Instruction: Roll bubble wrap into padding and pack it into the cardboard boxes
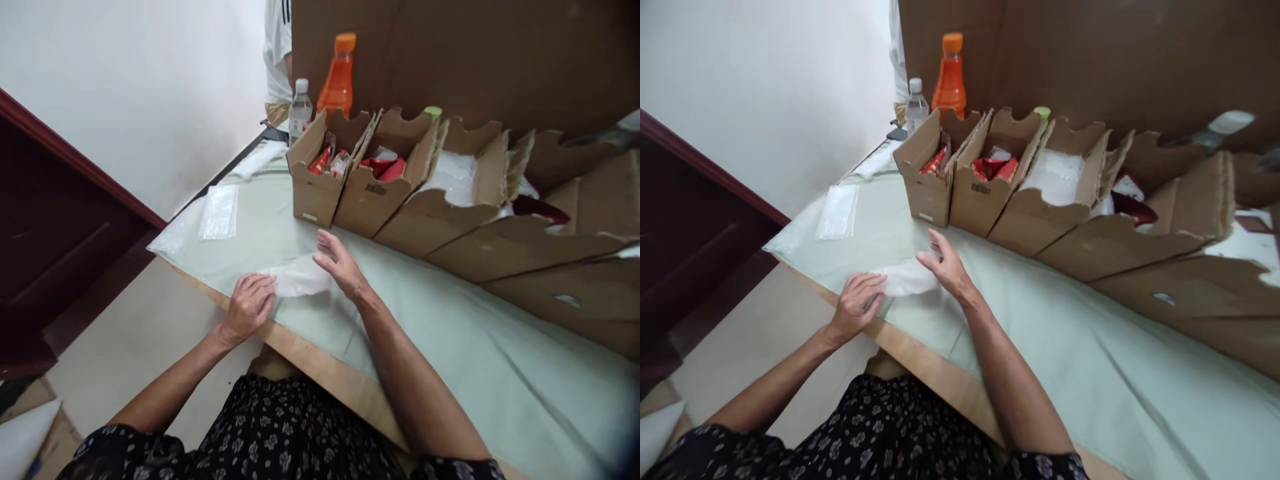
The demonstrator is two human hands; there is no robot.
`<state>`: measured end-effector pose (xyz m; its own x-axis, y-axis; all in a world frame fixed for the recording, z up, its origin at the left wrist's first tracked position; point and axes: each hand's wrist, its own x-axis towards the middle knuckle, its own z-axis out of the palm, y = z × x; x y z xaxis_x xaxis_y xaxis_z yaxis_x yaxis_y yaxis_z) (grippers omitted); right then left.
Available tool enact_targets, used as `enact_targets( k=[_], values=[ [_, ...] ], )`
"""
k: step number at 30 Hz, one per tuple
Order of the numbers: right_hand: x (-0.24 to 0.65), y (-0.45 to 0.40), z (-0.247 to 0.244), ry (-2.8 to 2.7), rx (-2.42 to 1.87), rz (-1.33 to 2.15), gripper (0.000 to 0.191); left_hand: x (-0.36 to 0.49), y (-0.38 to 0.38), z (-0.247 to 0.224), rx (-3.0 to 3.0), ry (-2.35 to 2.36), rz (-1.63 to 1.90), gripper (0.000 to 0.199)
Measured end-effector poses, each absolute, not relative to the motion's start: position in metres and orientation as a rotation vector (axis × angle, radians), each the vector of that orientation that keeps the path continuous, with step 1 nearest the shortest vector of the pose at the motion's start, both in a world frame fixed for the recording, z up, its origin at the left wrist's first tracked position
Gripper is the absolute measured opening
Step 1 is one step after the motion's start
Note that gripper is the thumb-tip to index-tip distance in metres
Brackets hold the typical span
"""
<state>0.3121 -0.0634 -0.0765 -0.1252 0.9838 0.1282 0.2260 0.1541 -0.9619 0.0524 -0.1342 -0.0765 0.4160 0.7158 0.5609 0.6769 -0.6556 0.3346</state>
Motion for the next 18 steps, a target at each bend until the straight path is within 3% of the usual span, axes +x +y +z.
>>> enact_targets(
  k=[5, 10, 15, 18],
  values=[
    [0.317, -0.124, -0.062, -1.991, -1.38, 0.823, 0.092, 0.067, -0.155, -0.082, 2.662, 1.104, 0.986, 0.019],
    [0.349, -0.172, -0.079, -1.853, -1.692, 0.52, 0.024, 0.079, -0.146, -0.077, 2.667, 1.012, 0.936, 0.021],
    [0.392, -0.225, -0.074, -1.48, -1.738, 0.439, 0.017, 0.099, -0.141, -0.08, 2.636, 0.99, 0.879, 0.022],
    [0.381, -0.242, -0.068, -1.521, -1.7, 0.392, 0.026, 0.108, -0.143, -0.085, 2.635, 0.975, 0.837, 0.022]
  ],
)
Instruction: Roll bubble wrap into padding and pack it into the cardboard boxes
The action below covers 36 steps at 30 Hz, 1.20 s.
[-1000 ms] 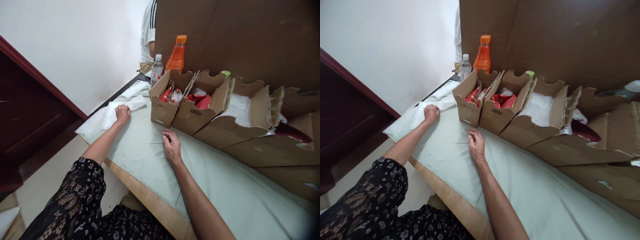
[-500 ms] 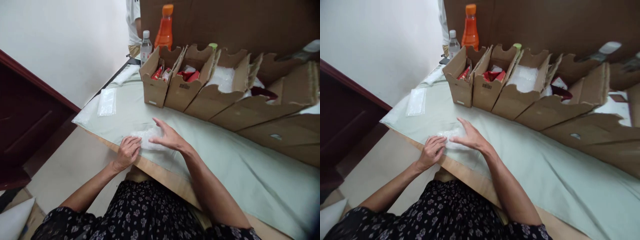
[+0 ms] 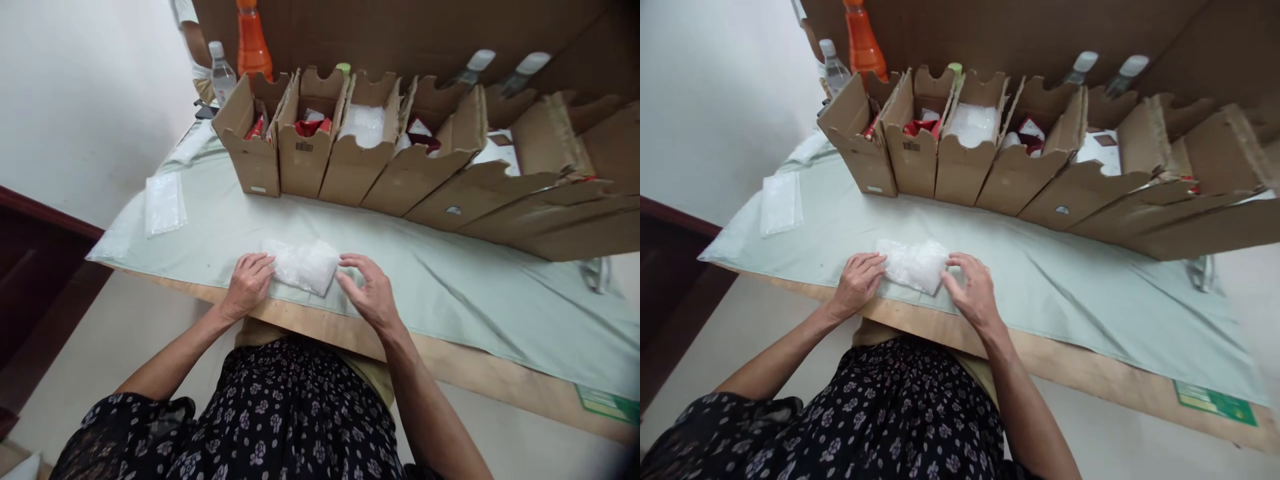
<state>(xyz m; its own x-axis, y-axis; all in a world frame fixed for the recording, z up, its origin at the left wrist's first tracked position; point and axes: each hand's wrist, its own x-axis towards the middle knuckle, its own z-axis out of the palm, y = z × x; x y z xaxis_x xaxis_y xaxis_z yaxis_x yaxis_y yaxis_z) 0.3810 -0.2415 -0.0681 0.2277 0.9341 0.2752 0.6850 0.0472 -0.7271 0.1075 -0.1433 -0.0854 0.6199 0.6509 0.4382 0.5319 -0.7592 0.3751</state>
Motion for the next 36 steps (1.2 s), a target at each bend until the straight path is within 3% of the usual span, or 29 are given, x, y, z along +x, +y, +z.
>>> enact_targets(
  k=[3, 8, 14, 17, 24, 28, 36],
  values=[
    [0.355, -0.234, -0.074, -1.692, -1.703, 0.365, 0.053, 0.111, -0.146, -0.087, 2.633, 0.978, 0.787, 0.023],
    [0.37, -0.226, -0.09, -1.517, -1.86, 0.297, 0.019, 0.113, -0.146, -0.086, 2.674, 0.982, 0.797, 0.023],
    [0.443, -0.309, -0.091, -0.999, -2.002, 0.182, 0.022, 0.11, -0.152, -0.088, 2.62, 0.953, 0.763, 0.023],
    [0.448, -0.329, -0.082, -1.002, -1.988, 0.073, 0.019, 0.109, -0.149, -0.082, 2.58, 0.987, 0.82, 0.022],
    [0.438, -0.241, -0.083, -1.386, -1.939, 0.131, 0.031, 0.144, -0.108, -0.075, 2.665, 1.058, 0.628, 0.033],
    [0.443, -0.215, -0.093, -1.401, -1.959, 0.202, 0.018, 0.156, -0.092, -0.082, 2.708, 1.095, 0.477, 0.029],
    [0.438, -0.257, -0.062, -1.255, -1.6, 0.141, 0.02, 0.156, -0.096, -0.064, 2.614, 1.09, 0.958, 0.017]
  ],
)
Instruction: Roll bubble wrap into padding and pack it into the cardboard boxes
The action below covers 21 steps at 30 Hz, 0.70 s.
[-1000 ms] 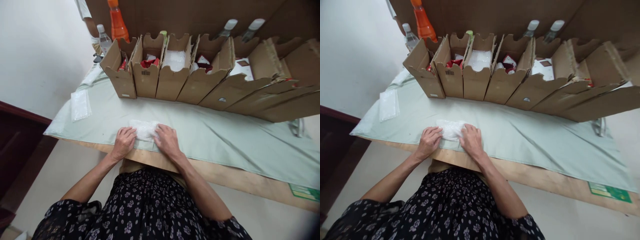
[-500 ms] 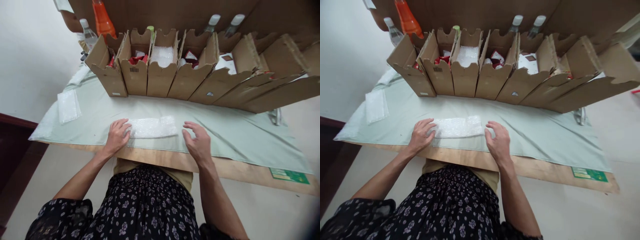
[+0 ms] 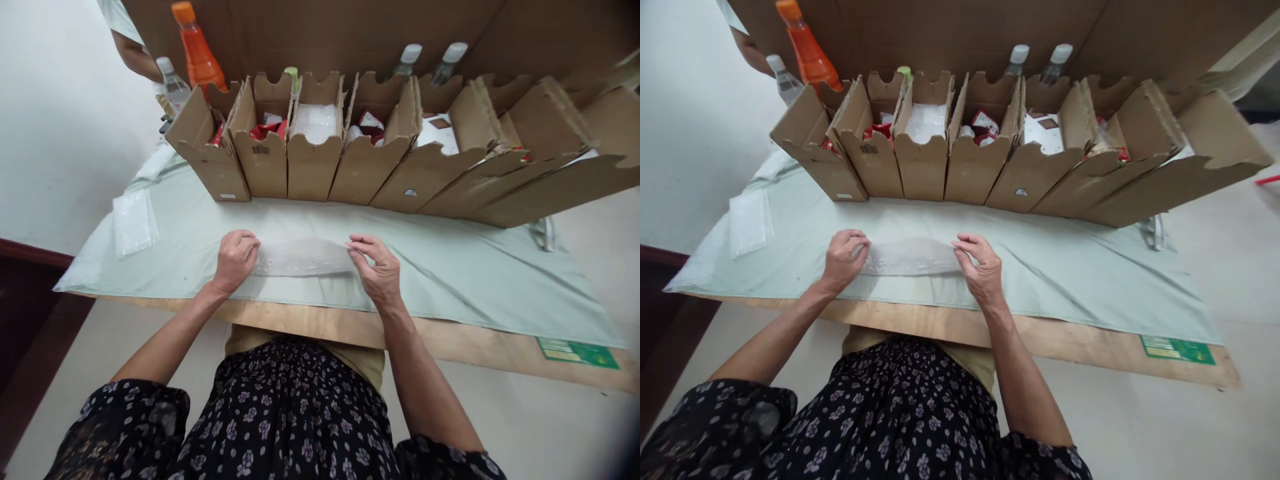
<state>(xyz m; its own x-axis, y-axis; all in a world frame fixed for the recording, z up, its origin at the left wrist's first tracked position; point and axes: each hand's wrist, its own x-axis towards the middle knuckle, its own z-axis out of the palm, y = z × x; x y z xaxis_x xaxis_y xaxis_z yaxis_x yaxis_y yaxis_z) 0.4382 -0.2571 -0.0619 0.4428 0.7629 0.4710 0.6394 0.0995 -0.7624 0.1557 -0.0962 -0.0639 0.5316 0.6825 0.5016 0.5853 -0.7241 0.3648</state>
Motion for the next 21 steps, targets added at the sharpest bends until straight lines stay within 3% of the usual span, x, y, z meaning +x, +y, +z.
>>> enact_targets(
  k=[6, 10, 13, 17, 21],
  values=[
    [0.442, -0.305, -0.037, -1.38, -1.523, 0.237, 0.012, 0.133, -0.121, -0.024, 2.701, 0.722, 1.089, 0.013],
    [0.451, -0.331, -0.053, -1.486, -1.585, 0.391, 0.015, 0.119, -0.146, -0.033, 2.749, 0.636, 0.836, 0.016],
    [0.451, -0.341, -0.058, -1.469, -1.615, 0.416, 0.028, 0.117, -0.158, -0.04, 2.752, 0.633, 0.625, 0.014],
    [0.42, -0.347, -0.031, -1.566, -1.517, 0.351, 0.029, 0.123, -0.161, -0.036, 2.756, 0.597, 0.279, 0.012],
    [0.358, -0.336, -0.009, -1.933, -1.345, 0.516, 0.034, 0.133, -0.159, -0.029, 2.687, 0.605, 0.172, 0.012]
  ],
)
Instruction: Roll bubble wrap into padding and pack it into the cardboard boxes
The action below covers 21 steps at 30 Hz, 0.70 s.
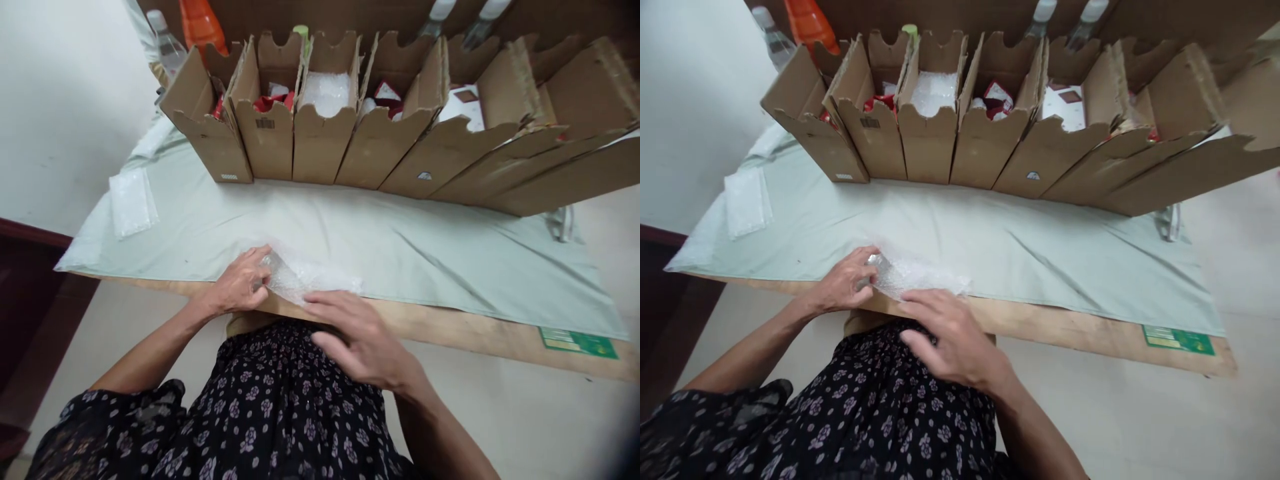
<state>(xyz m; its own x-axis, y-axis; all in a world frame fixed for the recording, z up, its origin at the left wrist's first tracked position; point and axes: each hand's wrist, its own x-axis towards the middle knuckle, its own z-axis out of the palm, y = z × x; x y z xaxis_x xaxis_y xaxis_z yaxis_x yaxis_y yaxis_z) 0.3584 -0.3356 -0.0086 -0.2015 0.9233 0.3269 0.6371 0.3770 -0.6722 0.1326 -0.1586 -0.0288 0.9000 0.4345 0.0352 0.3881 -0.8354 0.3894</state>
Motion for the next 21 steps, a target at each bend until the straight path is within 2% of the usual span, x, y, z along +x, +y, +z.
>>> enact_targets(
  k=[4, 8, 11, 14, 16, 19, 20, 21],
  values=[
    [0.351, -0.299, -0.034, -2.096, -1.715, 0.434, 0.04, 0.138, -0.157, -0.028, 2.626, 0.581, 0.087, 0.01],
    [0.409, -0.281, -0.064, -1.787, -2.169, 0.16, 0.042, 0.134, -0.157, -0.032, 2.589, 0.598, 0.044, 0.012],
    [0.434, -0.297, -0.063, -1.715, -2.094, 0.082, 0.041, 0.128, -0.157, -0.036, 2.561, 0.618, 0.109, 0.012],
    [0.426, -0.321, -0.053, -1.849, -1.871, 0.185, 0.04, 0.124, -0.157, -0.039, 2.519, 0.617, 0.21, 0.012],
    [0.413, -0.335, -0.051, -1.957, -1.754, 0.314, 0.048, 0.122, -0.156, -0.038, 2.441, 0.631, 0.283, 0.01],
    [0.401, -0.345, -0.058, -2.016, -1.706, 0.413, 0.077, 0.123, -0.152, -0.031, 2.229, 0.709, 0.314, 0.008],
    [0.4, -0.346, -0.062, -2.01, -1.719, 0.4, 0.079, 0.124, -0.15, -0.028, 2.164, 0.734, 0.302, 0.008],
    [0.402, -0.345, -0.067, -1.99, -1.735, 0.368, 0.07, 0.125, -0.148, -0.024, 2.115, 0.756, 0.295, 0.009]
  ],
)
